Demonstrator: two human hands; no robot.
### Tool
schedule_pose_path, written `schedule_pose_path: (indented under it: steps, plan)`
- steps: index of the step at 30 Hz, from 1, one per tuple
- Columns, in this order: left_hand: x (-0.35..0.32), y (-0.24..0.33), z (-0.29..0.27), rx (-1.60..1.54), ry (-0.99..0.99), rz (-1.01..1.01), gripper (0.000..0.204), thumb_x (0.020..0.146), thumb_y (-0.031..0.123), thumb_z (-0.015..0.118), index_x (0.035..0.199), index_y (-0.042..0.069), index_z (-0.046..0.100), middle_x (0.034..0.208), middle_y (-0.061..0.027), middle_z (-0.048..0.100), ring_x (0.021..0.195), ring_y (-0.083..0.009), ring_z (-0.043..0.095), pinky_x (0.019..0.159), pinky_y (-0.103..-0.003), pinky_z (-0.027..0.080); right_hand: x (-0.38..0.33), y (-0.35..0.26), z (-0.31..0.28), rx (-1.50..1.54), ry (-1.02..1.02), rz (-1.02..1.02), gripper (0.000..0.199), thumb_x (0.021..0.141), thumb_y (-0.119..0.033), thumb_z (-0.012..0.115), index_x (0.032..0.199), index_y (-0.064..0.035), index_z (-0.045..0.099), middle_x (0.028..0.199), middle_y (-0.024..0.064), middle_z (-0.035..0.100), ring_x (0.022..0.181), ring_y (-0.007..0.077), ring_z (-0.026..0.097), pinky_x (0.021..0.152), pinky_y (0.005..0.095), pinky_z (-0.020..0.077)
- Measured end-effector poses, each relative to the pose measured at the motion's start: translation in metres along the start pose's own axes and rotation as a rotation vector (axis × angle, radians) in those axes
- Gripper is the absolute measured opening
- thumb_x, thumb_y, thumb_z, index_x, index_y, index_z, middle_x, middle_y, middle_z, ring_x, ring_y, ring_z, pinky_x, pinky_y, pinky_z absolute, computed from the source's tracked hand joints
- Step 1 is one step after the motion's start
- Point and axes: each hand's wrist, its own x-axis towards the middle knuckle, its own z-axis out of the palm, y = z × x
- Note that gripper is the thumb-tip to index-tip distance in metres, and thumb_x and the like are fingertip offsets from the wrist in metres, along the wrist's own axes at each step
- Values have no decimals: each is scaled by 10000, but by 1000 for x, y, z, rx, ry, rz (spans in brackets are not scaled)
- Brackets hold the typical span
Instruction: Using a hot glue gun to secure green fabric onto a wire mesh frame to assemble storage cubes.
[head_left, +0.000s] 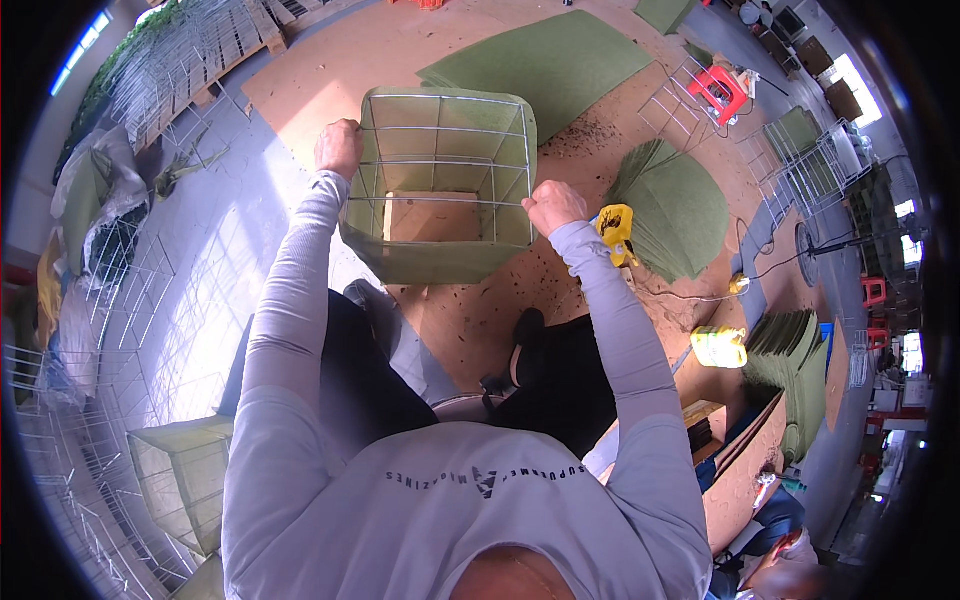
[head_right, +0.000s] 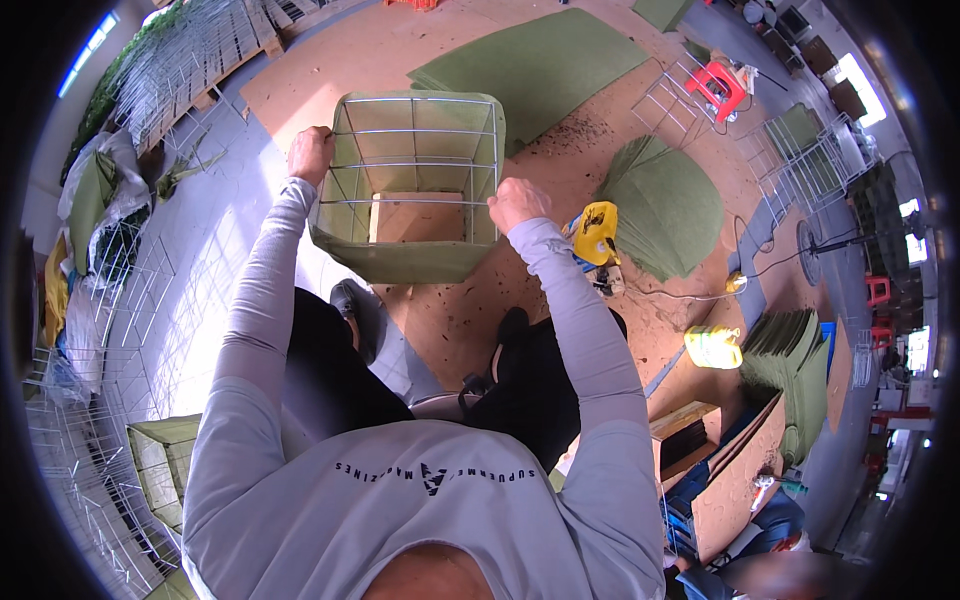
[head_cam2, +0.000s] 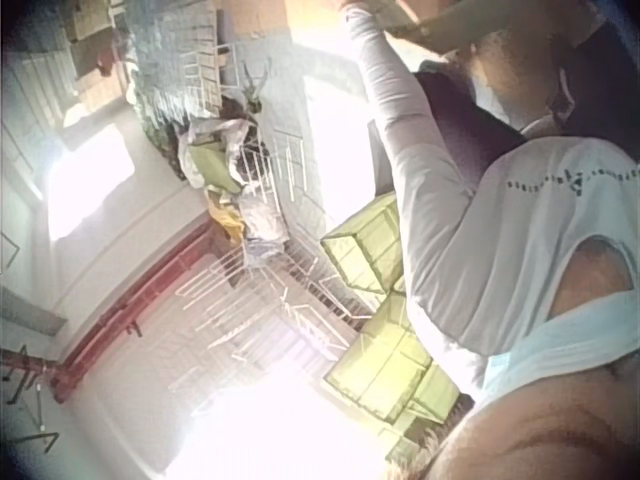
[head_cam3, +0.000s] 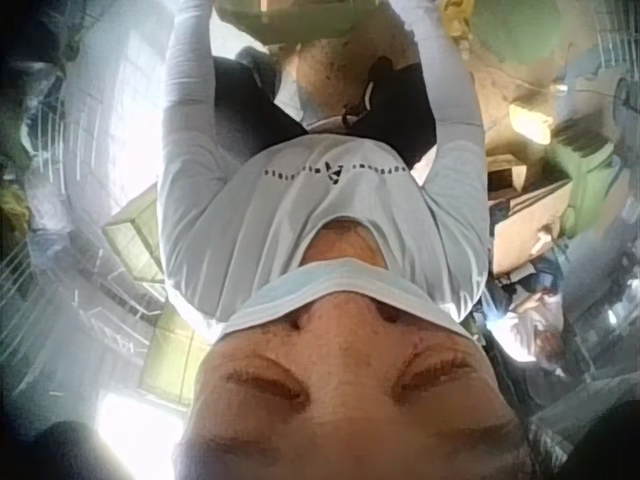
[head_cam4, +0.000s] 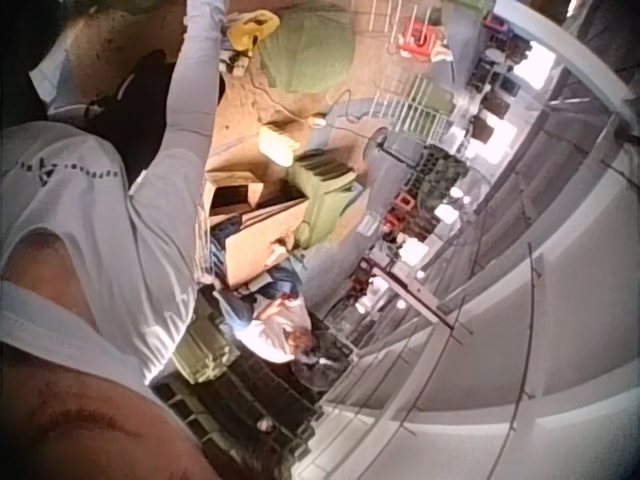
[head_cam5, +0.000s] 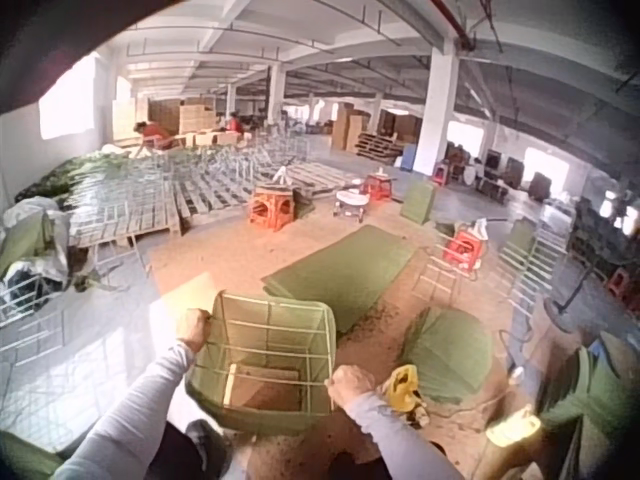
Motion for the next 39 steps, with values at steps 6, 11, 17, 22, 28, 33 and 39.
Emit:
schedule_pose_path:
  steps: [6,11,17,22,28,33,39]
  plan:
    - [5,-35,25,-109,-96,-30,201,731,155,588,876,50,679,901,-202,647,868,-344,630,788,-402,495,3,-18,-4,-42,-152,22,260,767,-299,651,839,-53,691,893,150,670,885,321,637,772,411,506]
    - [-7,-25,13,22,-194,-104,217,727,170,592,890,65,690,932,-185,653,893,-322,634,799,-399,498,11,-18,-2,-3,-139,151,263,770,-309,649,844,-60,692,907,145,668,903,310,632,778,411,504]
    - [-14,-19,8,65,-76,-120,180,737,174,609,863,72,689,899,-174,658,879,-320,637,788,-410,500,15,-14,10,10,-8,86,257,778,-314,649,823,-64,690,912,145,666,893,308,633,776,412,504]
    - [-13,3,-10,65,42,2,120,765,171,604,799,74,665,795,-178,643,795,-361,628,712,-435,497,2,-18,-6,28,-7,46,227,779,-286,644,792,-64,690,893,151,665,886,306,633,767,411,501]
    - [-11,17,-15,166,63,70,78,717,102,605,777,64,637,791,-183,641,797,-359,632,702,-441,499,-3,-15,-7,35,48,7,289,765,-313,643,639,-53,647,714,165,628,732,353,617,673,435,491]
    - [-14,24,-17,246,67,156,109,685,49,591,789,64,623,779,-174,640,780,-353,635,697,-440,503,-6,-10,-3,21,73,-51,283,758,-304,642,635,-49,646,718,175,628,728,359,617,672,436,494]
    - [-13,14,5,243,37,172,116,703,31,563,797,60,625,791,-174,641,785,-357,635,691,-441,505,-8,-8,15,23,-20,-40,264,737,-299,640,671,-45,666,749,191,632,747,369,617,695,443,502]
